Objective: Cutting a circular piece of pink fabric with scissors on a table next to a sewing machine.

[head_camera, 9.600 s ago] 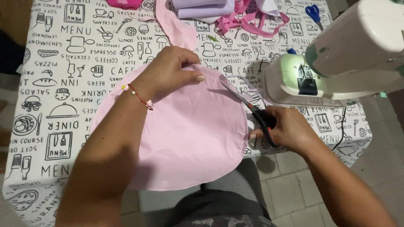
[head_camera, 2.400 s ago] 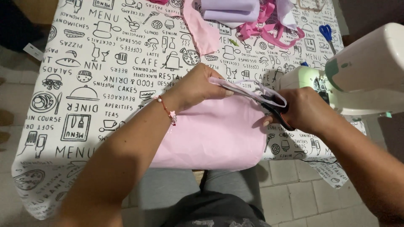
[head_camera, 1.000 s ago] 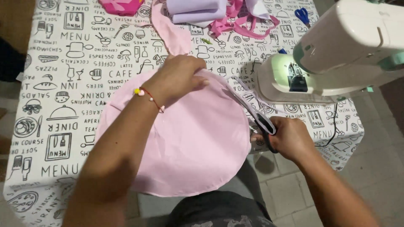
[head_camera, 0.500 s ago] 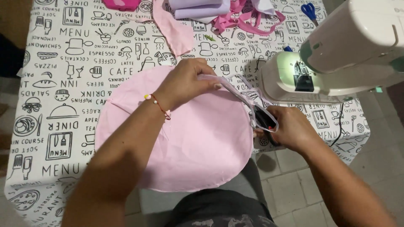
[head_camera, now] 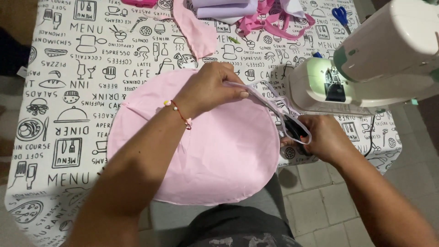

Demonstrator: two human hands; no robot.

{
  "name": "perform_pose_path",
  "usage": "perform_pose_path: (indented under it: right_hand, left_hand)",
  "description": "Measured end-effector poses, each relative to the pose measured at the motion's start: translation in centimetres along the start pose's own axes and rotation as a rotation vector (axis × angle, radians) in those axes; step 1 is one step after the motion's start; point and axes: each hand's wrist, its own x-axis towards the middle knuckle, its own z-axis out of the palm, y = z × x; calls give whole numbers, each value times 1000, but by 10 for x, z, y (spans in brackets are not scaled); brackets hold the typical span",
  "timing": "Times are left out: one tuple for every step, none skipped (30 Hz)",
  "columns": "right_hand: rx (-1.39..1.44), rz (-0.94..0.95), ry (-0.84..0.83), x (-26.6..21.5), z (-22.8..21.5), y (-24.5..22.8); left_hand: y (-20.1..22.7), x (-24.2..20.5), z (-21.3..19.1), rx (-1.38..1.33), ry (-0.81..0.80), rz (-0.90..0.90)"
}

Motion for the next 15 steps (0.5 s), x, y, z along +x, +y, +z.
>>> perform_pose_path:
  right_hand:
    - [-2,-2,-1,1,-4,-6]
    - [12,9,-11,1,-8,-12]
    - [27,19,-21,2,-12,-19]
    - [25,19,-20,8,-7,-9]
    - [26,-14,-18,14,-2,0]
    - [27,-47,-17,20,3,9]
    - [25,-50,-17,18,-3,-2]
    - [17,-44,-5,16,-10,-12]
    - [8,-39,7,13,-16,-22]
    - [6,-41,7,15,-15,-17]
    - [4,-59,10,18,-13,-12]
    - [3,-77,11,19,-12,-6]
    - [1,-77,11,19,-9,-2]
    - [-24,-92,21,20,-6,2]
    - [-49,-107,31,20,-4,7]
  left_hand:
    - [-1,0,0,-2,3,-1]
    - [-2,1,1,-5,-5,-2]
    - [-2,2,1,-8,-12,-2]
    - [8,-3,-1,-9,-11,-1]
    - [17,-7,-2,-32,-16,-15]
    - [27,-12,-5,-55,-21,-30]
    - [29,-13,-7,-55,-18,-31]
    - [31,-15,-9,-48,-22,-34]
    - [33,-16,-11,-40,-26,-38]
    - [25,-11,-8,-41,-23,-38]
    - [16,-6,-5,-37,-21,-34]
    - [8,-2,-1,-33,-20,-31]
    - [7,-1,0,-34,-19,-31]
    - [6,0,0,-26,-17,-33]
    - [5,0,0,-17,-15,-35]
